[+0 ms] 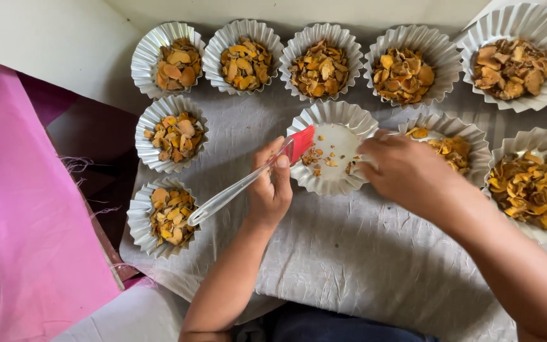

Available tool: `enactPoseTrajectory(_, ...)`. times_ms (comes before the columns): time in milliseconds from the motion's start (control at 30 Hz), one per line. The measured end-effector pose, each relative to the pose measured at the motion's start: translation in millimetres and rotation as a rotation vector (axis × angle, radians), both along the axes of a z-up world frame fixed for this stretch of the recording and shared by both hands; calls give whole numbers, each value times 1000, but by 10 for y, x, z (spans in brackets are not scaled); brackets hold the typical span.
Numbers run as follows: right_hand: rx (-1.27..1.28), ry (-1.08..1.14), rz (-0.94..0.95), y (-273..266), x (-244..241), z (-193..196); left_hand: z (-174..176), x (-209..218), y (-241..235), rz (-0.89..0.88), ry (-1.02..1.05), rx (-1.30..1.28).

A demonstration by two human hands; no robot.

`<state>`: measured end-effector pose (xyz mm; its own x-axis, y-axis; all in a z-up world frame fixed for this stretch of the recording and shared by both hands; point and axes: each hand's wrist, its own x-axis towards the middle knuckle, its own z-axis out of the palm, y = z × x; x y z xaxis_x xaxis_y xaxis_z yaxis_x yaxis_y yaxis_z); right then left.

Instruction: Arranging and distributing dried tea leaves into individual paper liners using hands and a small brush.

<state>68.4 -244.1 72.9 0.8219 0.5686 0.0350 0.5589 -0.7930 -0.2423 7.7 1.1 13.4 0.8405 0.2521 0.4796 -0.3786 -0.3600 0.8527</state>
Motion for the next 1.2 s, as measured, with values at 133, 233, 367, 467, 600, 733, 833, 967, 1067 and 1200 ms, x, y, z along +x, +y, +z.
enactPoseTrajectory(133, -356, -92, 246, 277, 93, -489, 16, 6, -11, 10, 28, 1)
enactPoseTrajectory(233, -308, 17, 286, 432, 197, -474, -26, 12, 1, 32, 25, -17)
enactPoseTrajectory(367, 89, 197, 169, 572, 340, -580, -64, 19, -6, 22, 19, -57)
enactPoseTrajectory(467, 227, 270, 82, 532, 342, -287, -73, 16, 12, 19, 15, -134)
enactPoseTrajectory(600, -157, 315, 47, 331, 149, -527, -48, 16, 18, 30, 20, -136)
enactPoseTrajectory(733, -148, 250, 102, 493, 170, -519, -49, 28, -10, 33, 11, -140)
enactPoseTrajectory(833, 171, 161, 94, 596, 272, -628, -34, 39, 5, 28, -6, -148)
enactPoseTrajectory(967, 127, 258, 72, 607, 230, -61, -59, 44, 12, 42, -2, -143)
enactPoseTrajectory(1067, -26, 265, 185, 622, 195, 32, -57, 47, -1, 26, 4, -145)
enactPoseTrajectory(1200, -11, 112, 315, 656, 186, -321, -49, 51, -12, 18, 0, -167)
